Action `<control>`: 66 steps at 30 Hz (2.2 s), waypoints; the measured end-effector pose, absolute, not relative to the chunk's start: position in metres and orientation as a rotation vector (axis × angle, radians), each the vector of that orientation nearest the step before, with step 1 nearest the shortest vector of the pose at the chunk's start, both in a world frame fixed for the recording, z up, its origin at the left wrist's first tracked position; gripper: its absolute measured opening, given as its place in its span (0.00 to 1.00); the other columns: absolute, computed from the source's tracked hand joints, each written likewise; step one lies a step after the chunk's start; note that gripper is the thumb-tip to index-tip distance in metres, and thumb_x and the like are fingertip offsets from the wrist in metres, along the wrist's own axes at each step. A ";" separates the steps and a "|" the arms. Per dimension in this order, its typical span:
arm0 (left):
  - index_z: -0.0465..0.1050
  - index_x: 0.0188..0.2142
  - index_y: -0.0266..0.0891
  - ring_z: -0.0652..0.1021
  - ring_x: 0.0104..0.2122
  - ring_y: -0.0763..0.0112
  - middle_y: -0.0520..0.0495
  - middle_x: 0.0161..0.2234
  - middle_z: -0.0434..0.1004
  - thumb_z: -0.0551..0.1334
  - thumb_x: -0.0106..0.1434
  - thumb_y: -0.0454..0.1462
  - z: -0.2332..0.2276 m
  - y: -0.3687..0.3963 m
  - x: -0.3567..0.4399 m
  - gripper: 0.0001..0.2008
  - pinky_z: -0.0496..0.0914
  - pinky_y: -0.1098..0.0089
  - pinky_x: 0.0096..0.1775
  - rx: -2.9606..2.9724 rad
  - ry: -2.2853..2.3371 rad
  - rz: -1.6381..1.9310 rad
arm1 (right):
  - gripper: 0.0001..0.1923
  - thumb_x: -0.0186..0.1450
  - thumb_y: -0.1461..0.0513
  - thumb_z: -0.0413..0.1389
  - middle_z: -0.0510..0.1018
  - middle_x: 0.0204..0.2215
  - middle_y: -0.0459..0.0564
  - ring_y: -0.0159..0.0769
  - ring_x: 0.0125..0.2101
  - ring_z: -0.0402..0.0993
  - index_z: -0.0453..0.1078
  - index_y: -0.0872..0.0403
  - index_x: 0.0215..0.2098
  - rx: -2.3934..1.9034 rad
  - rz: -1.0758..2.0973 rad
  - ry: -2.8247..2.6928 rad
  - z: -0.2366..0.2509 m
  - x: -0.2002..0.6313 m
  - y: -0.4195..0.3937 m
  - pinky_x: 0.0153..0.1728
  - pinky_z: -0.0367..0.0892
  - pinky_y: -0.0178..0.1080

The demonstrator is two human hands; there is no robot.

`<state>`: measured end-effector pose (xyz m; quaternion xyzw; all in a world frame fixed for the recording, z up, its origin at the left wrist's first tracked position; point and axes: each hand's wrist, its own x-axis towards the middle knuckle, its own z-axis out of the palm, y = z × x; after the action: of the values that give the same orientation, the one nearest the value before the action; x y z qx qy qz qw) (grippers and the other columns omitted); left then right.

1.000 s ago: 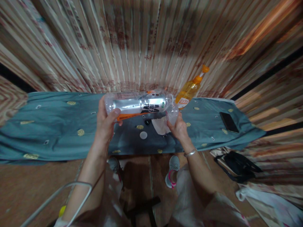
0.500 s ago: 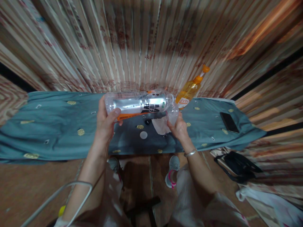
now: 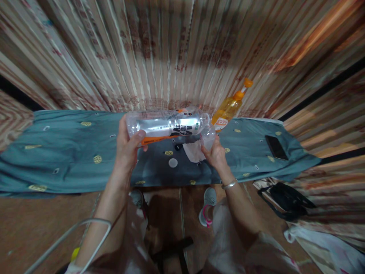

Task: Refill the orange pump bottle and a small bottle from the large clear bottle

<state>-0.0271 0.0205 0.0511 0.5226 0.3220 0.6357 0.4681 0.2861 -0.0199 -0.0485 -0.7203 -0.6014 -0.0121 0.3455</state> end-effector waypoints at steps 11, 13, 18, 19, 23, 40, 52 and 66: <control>0.72 0.53 0.48 0.74 0.28 0.69 0.49 0.42 0.76 0.76 0.50 0.53 0.051 0.021 -0.027 0.33 0.60 0.75 0.17 1.272 0.782 1.569 | 0.36 0.64 0.59 0.61 0.84 0.47 0.69 0.61 0.45 0.85 0.59 0.62 0.67 -1.863 -0.027 -1.550 -0.050 0.288 -0.019 0.45 0.79 0.55; 0.72 0.53 0.48 0.75 0.30 0.67 0.48 0.43 0.76 0.76 0.52 0.53 0.050 0.021 -0.028 0.32 0.60 0.76 0.19 1.291 0.781 1.559 | 0.35 0.65 0.58 0.61 0.85 0.47 0.67 0.58 0.44 0.85 0.60 0.60 0.67 -1.862 -0.044 -1.549 -0.051 0.288 -0.019 0.44 0.79 0.53; 0.72 0.54 0.50 0.77 0.31 0.64 0.45 0.45 0.77 0.75 0.54 0.54 0.045 0.024 -0.029 0.31 0.60 0.75 0.18 1.326 0.771 1.567 | 0.36 0.65 0.58 0.62 0.85 0.46 0.66 0.56 0.45 0.85 0.59 0.62 0.67 -1.893 -0.052 -1.559 -0.049 0.287 -0.020 0.46 0.79 0.51; 0.72 0.54 0.50 0.77 0.30 0.64 0.44 0.45 0.77 0.75 0.54 0.54 0.044 0.025 -0.029 0.31 0.60 0.75 0.17 1.323 0.769 1.575 | 0.37 0.65 0.58 0.62 0.85 0.46 0.66 0.56 0.44 0.85 0.59 0.62 0.68 -1.900 -0.046 -1.558 -0.048 0.287 -0.020 0.46 0.79 0.51; 0.74 0.53 0.50 0.75 0.27 0.68 0.45 0.43 0.76 0.76 0.52 0.51 0.045 0.025 -0.029 0.30 0.61 0.77 0.16 1.295 0.747 1.589 | 0.36 0.65 0.59 0.62 0.85 0.47 0.67 0.57 0.44 0.85 0.59 0.61 0.67 -1.893 -0.023 -1.568 -0.046 0.287 -0.020 0.46 0.79 0.53; 0.76 0.51 0.50 0.75 0.27 0.68 0.46 0.41 0.77 0.77 0.51 0.51 0.048 0.023 -0.027 0.30 0.61 0.77 0.16 1.261 0.752 1.596 | 0.35 0.69 0.54 0.61 0.83 0.50 0.70 0.59 0.46 0.85 0.59 0.61 0.68 -1.862 -0.008 -1.557 -0.046 0.286 -0.021 0.46 0.79 0.55; 0.76 0.51 0.50 0.76 0.26 0.70 0.47 0.42 0.77 0.77 0.51 0.51 0.047 0.024 -0.027 0.29 0.61 0.78 0.15 1.254 0.732 1.605 | 0.36 0.66 0.58 0.61 0.84 0.47 0.70 0.59 0.44 0.85 0.57 0.62 0.68 -1.876 -0.018 -1.566 -0.048 0.287 -0.019 0.45 0.78 0.53; 0.73 0.56 0.47 0.75 0.28 0.69 0.45 0.44 0.77 0.76 0.55 0.50 0.040 0.028 -0.031 0.31 0.64 0.76 0.18 1.313 0.717 1.589 | 0.38 0.65 0.58 0.60 0.85 0.45 0.68 0.57 0.43 0.84 0.57 0.66 0.68 -1.917 -0.044 -1.579 -0.049 0.287 -0.019 0.44 0.79 0.52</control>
<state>-0.0313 0.0280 0.0399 0.5338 0.2917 0.6458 0.4615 0.2868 -0.0192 -0.0490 -0.7303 -0.6017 -0.0167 0.3231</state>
